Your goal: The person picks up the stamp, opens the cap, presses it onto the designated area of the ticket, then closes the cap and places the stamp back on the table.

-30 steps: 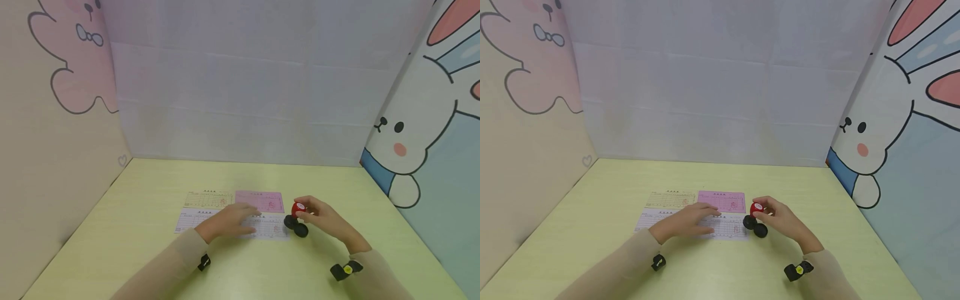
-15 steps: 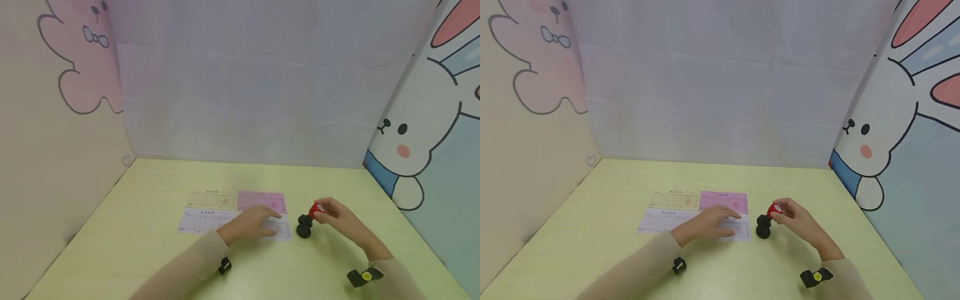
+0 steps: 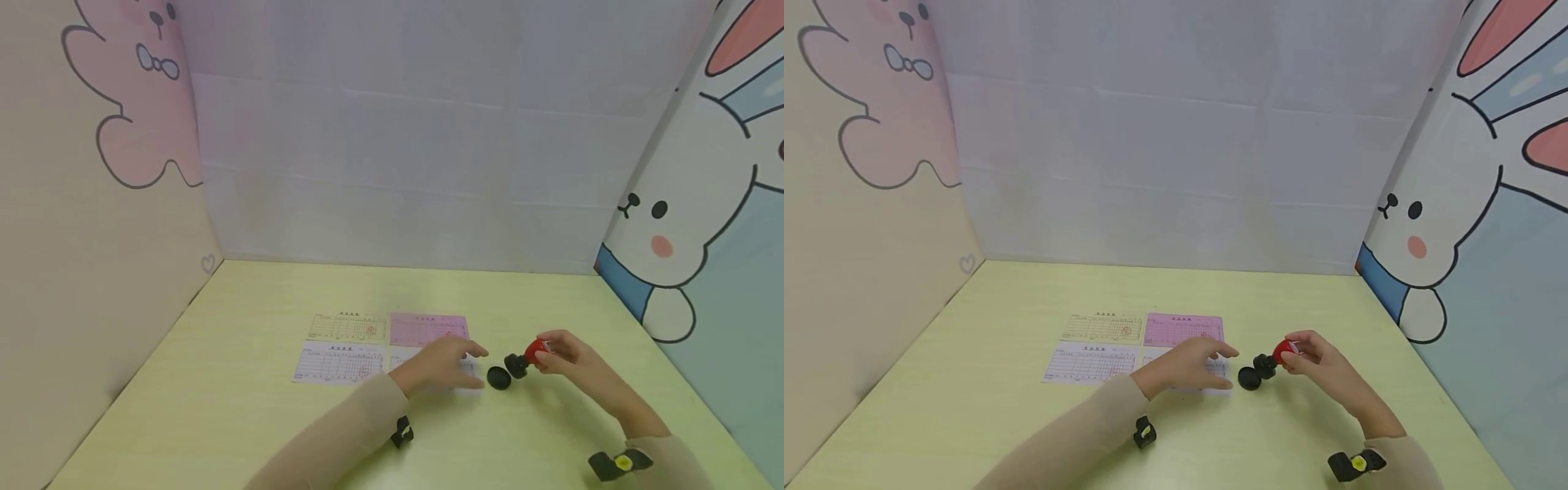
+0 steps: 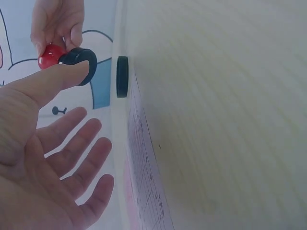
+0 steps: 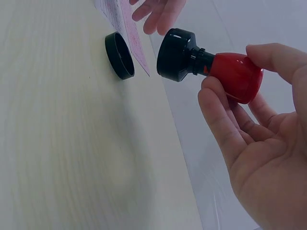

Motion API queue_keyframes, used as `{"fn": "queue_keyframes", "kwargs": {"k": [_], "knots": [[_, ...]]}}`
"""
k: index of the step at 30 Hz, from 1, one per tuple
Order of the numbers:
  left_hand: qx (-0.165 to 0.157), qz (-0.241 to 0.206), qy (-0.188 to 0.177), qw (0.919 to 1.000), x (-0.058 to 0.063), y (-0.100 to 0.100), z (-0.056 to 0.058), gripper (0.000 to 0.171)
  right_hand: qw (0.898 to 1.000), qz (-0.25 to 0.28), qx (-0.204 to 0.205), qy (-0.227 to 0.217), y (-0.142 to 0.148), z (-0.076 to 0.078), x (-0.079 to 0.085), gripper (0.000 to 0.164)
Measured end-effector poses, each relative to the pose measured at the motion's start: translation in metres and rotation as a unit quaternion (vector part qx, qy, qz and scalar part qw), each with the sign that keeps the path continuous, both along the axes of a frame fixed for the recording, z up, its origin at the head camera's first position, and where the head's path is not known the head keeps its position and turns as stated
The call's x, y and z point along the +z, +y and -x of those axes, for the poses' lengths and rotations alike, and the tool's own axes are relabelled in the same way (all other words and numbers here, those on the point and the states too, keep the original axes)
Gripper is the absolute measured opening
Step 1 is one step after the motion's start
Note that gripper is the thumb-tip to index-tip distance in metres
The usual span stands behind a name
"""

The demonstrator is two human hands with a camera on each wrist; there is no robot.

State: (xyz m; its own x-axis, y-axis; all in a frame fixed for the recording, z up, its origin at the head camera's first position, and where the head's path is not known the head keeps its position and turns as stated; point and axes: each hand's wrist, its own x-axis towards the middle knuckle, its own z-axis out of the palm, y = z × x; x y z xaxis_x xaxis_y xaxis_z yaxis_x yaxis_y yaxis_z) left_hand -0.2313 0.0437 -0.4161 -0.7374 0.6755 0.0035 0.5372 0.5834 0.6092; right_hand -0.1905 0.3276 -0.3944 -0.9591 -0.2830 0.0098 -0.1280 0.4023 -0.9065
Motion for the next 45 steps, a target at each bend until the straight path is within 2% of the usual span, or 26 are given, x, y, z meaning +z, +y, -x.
{"fn": "queue_keyframes", "kwargs": {"k": [5,9,15,22,30,37,45], "knots": [[0.022,-0.012,-0.049,0.9985,-0.001,0.012,0.005,0.053,1.0,0.006,-0.006,-0.002,0.002,0.0,0.001,0.046],[0.037,-0.001,-0.062,0.9974,-0.002,0.022,0.005,0.052,1.0,-0.001,-0.022,-0.015,0.005,-0.001,0.0,0.049],[0.076,0.027,-0.083,0.9932,0.005,0.034,0.002,0.051,1.0,0.0,-0.026,-0.015,0.009,-0.003,-0.002,0.049],[0.087,0.056,-0.066,0.9924,0.005,0.045,0.003,0.05,1.0,0.013,-0.023,-0.014,0.014,-0.005,-0.002,0.044],[0.097,0.075,-0.067,0.9901,0.002,0.05,0.004,0.048,1.0,0.018,-0.02,-0.01,0.017,-0.006,-0.004,0.044],[0.104,0.095,-0.052,0.9886,0.003,0.052,0.003,0.043,1.0,0.019,-0.019,-0.004,0.016,-0.007,-0.005,0.041],[0.106,0.086,-0.052,0.9893,0.005,0.051,0.002,0.043,1.0,0.025,-0.015,-0.003,0.013,-0.007,-0.005,0.04]]}}
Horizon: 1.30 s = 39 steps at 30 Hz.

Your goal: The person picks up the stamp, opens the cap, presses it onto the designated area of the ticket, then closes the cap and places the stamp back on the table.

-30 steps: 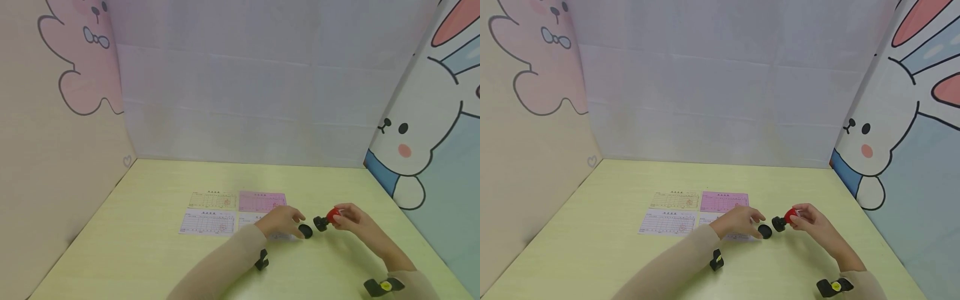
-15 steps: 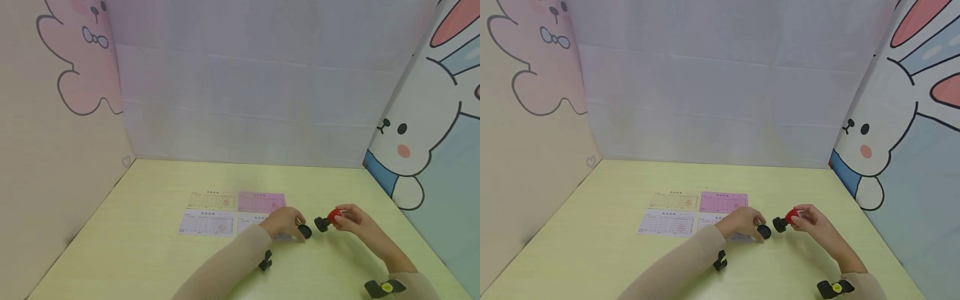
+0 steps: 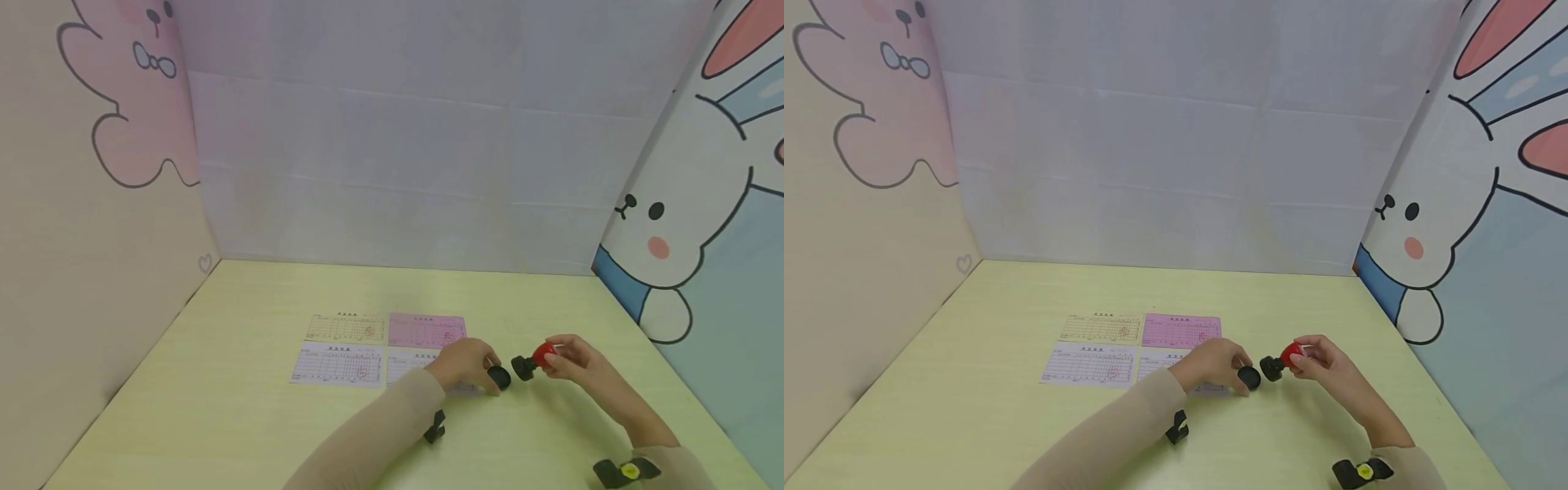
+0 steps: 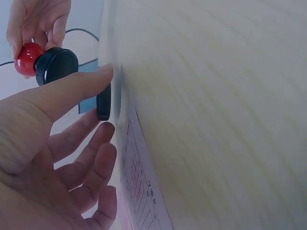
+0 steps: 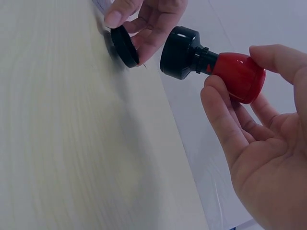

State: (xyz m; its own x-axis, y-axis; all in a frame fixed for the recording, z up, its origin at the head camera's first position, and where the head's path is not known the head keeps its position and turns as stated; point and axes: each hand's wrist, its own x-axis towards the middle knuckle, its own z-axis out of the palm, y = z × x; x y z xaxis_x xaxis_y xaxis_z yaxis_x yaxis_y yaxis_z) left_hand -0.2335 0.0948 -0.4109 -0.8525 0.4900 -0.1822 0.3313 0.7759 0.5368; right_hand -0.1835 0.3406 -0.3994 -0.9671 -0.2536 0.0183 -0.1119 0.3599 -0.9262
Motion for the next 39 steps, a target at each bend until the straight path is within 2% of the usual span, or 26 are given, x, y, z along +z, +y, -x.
{"fn": "queue_keyframes", "kwargs": {"k": [7,16,22,29,39], "knots": [[-0.004,-0.028,-0.003,0.9996,0.004,-0.002,0.002,0.045,1.0,0.008,-0.001,0.003,-0.005,0.0,0.0,0.039],[0.012,-0.071,-0.036,0.9968,0.006,-0.007,0.002,0.042,1.0,-0.001,-0.002,-0.009,-0.012,0.002,0.004,0.046],[0.017,-0.092,-0.036,0.995,0.003,-0.011,0.003,0.041,1.0,0.007,0.007,-0.009,-0.013,0.004,0.0,0.045],[0.005,-0.113,-0.03,0.9932,0.002,-0.018,0.007,0.043,1.0,0.016,-0.002,-0.014,-0.016,0.003,-0.001,0.046],[0.018,-0.176,-0.063,0.9821,-0.001,-0.025,0.008,0.043,0.999,0.014,-0.009,-0.039,-0.022,0.005,-0.003,0.048]]}}
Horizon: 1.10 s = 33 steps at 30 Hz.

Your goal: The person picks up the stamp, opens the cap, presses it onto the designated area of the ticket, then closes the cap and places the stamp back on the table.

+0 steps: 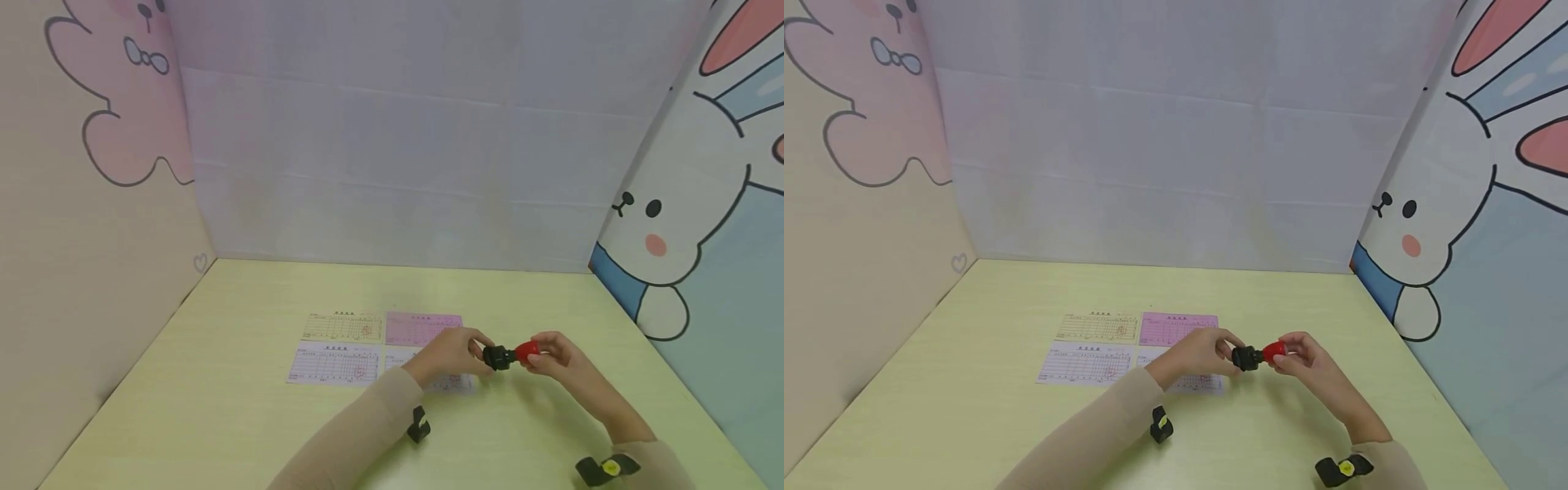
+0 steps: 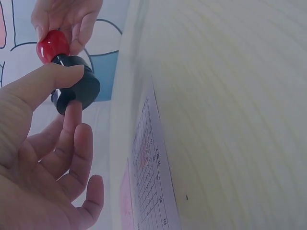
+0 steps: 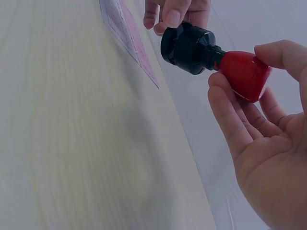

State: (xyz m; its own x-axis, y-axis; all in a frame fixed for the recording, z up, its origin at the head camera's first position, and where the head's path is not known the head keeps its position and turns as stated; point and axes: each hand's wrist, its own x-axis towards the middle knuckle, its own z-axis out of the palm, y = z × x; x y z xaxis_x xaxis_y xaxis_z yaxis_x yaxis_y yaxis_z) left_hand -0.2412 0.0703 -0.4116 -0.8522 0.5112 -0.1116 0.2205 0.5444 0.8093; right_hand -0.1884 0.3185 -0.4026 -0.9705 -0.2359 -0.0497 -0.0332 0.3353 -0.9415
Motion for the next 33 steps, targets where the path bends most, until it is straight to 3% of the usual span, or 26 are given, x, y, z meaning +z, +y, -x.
{"fn": "queue_keyframes", "kwargs": {"k": [10,17,23,26,29,33], "knots": [[-0.002,-0.035,-0.003,0.9994,0.005,-0.004,-0.001,0.043,1.0,0.014,0.005,-0.005,-0.003,-0.001,-0.001,0.044],[-0.017,-0.032,0.039,0.9986,0.008,-0.008,-0.002,0.046,1.0,0.012,-0.001,-0.016,-0.004,-0.002,-0.003,0.043],[-0.014,-0.042,0.039,0.9982,0.011,-0.014,-0.005,0.049,0.996,0.08,0.031,-0.003,-0.003,-0.003,-0.007,0.03],[-0.016,-0.063,0.028,0.9975,0.012,-0.017,-0.007,0.05,0.988,0.144,0.063,0.011,-0.002,-0.002,-0.009,0.018],[-0.024,-0.091,0.019,0.9954,0.012,-0.019,-0.008,0.05,0.975,0.203,0.094,0.019,-0.003,-0.001,-0.012,0.018],[-0.031,-0.119,0.006,0.9924,0.011,-0.021,-0.008,0.049,0.97,0.222,0.098,0.018,-0.005,-0.001,-0.013,0.02]]}}
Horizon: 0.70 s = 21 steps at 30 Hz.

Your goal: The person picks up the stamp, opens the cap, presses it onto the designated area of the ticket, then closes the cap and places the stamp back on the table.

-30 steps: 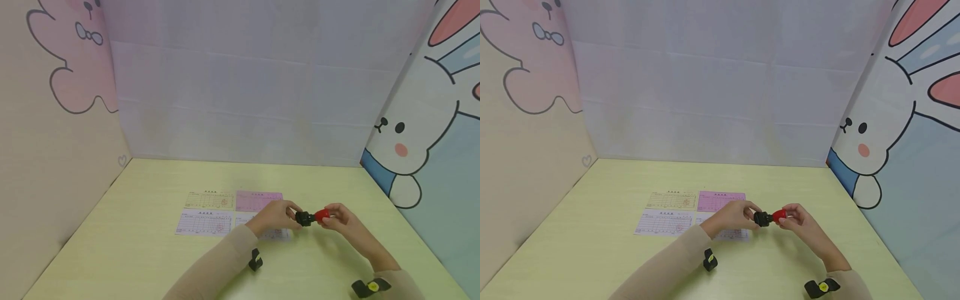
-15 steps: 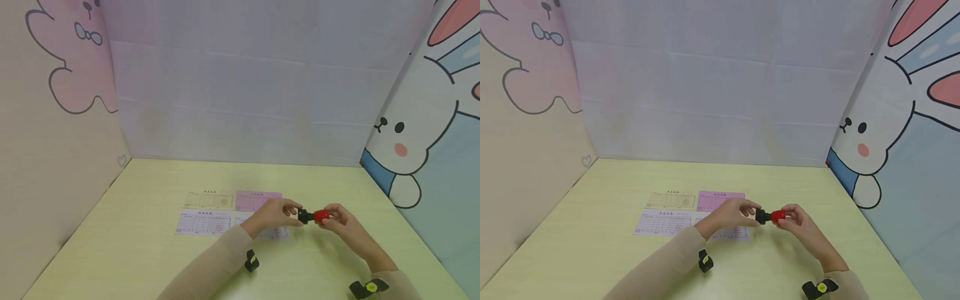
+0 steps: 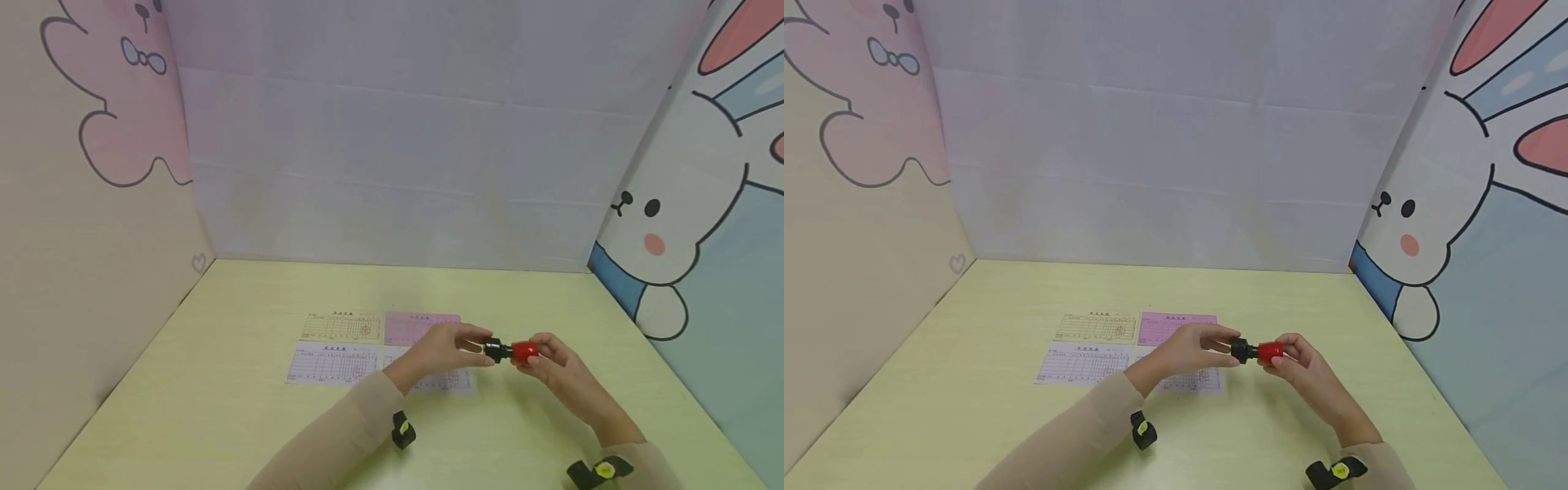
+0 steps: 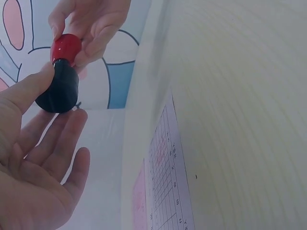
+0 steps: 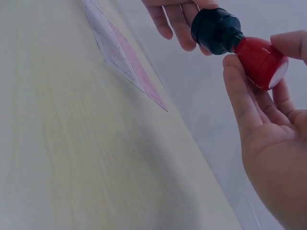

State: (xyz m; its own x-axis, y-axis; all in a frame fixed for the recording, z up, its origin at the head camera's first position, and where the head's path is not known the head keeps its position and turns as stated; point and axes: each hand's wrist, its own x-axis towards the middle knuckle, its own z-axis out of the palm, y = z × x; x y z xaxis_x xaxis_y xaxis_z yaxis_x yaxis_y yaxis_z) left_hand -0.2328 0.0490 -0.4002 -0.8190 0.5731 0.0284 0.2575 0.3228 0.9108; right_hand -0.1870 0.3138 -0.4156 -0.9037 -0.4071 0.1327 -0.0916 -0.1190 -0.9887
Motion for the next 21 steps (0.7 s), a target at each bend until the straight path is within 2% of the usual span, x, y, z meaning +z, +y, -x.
{"fn": "queue_keyframes", "kwargs": {"k": [7,13,21], "knots": [[-0.011,-0.019,-0.005,0.9998,-0.0009,-0.0008,-0.0018,0.052,1.0,0.02,0.007,-0.018,-0.0004,-0.001,0.0003,0.02],[-0.013,-0.003,0.012,0.9998,0.001,-0.0025,-0.0035,0.051,0.999,0.028,0.017,-0.016,-0.0009,-0.0011,-0.0017,0.021],[-0.005,0.002,0.019,0.9998,0.0017,-0.0043,-0.0048,0.051,0.999,0.023,0.004,-0.032,-0.0042,-0.0017,-0.0014,0.02]]}}
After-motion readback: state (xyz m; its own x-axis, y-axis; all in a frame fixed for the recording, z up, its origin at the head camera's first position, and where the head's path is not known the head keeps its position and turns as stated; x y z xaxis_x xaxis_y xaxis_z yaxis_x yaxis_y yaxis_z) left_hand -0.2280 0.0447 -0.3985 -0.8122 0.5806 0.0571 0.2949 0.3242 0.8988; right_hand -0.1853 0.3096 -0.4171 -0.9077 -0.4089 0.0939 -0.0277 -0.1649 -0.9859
